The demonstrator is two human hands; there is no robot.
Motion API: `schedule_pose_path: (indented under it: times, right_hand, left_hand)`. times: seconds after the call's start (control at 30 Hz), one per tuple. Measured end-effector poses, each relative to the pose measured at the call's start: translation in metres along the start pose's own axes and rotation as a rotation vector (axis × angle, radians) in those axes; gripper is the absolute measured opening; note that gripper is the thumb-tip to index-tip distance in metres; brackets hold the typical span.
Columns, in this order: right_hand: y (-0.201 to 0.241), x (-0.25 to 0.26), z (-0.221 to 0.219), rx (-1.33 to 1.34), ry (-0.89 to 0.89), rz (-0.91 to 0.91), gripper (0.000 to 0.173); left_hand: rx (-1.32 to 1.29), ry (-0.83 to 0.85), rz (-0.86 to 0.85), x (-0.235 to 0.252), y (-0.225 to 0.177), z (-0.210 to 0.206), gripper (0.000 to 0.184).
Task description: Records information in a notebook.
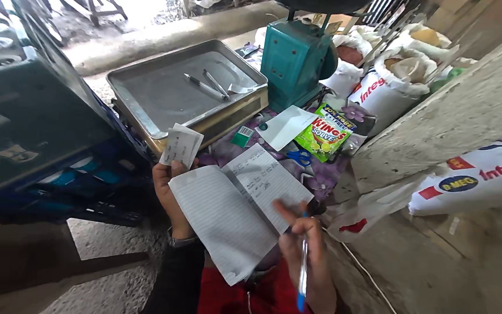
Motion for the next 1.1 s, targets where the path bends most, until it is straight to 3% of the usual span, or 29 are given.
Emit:
schedule_pose_path:
  times: [0.1,0.17,0.27,0.37,0.43,0.53,0.6,0.67,0.8,0.93,0.97,1.0,1.1]
  right_hand:
    - [-0.029,0.009,0.02,-0.554,-0.077,-0.113,0.037]
    - [-0.033,0.012,0.016,-0.653,-0.028,-0.117,0.03]
    - [-0.018,0.006,0.001,-0.374,-0.007,-0.024,0.013]
    - [0.003,-0.001,-0.02,0.115,0.115,0.029,0.015]
    - [0.011,0.0,-0.02,0.208,0.125,0.047,0.016]
    - [-0.009,0.006,0.007,-0.244,-0.058,-0.021,0.03]
    - [-0.03,0.012,0.015,-0.559,-0.056,-0.118,0.04]
    - [-0.037,0.015,0.009,-0.668,-0.008,-0.116,0.034]
    - [-0.017,0.013,-0.01,-0.305,0.051,0.009,0.011]
    - [0.016,0.0,-0.023,0.516,0.122,0.111,0.018]
    - [0.018,-0.003,-0.018,0.586,0.075,0.126,0.018]
    - [0.017,-0.005,-0.007,0.513,-0.021,0.137,0.017]
    - [-0.008,0.002,0.016,-0.182,-0.15,0.033,0.025]
  left_hand:
    - [0.006,-0.003,0.007,0.0,-0.001,-0.001,0.017]
    - [0.004,-0.001,0.01,0.0,-0.001,-0.002,0.018]
    - [0.018,0.009,0.005,0.0,-0.001,-0.001,0.018]
    - [0.022,0.011,-0.013,0.001,0.0,0.0,0.018]
    - [0.009,0.015,-0.001,0.001,0.0,-0.001,0.018]
    - [0.024,0.011,0.004,0.001,-0.001,-0.002,0.019]
    - [0.007,0.011,-0.003,0.002,0.001,0.0,0.018]
    - [0.006,0.01,-0.002,0.002,0.001,0.0,0.018]
    - [0.014,0.024,-0.018,0.001,0.0,0.0,0.019]
    - [-0.024,0.021,-0.016,0.002,-0.001,0.0,0.016]
    - [-0.029,0.023,-0.008,0.002,-0.001,-0.001,0.016]
    - [-0.018,0.015,-0.004,0.002,-0.001,-0.002,0.016]
    - [0.006,0.002,-0.005,0.001,-0.001,-0.001,0.017]
Point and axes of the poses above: each hand's wrist, its own x-axis towards the middle knuckle, its own z-axis out of the back of the hand, y = z × x, the point moved 9 cm from there along x, towards the middle knuckle, and after that the axes turned 6 degrees about x, right-handed, at the moved point
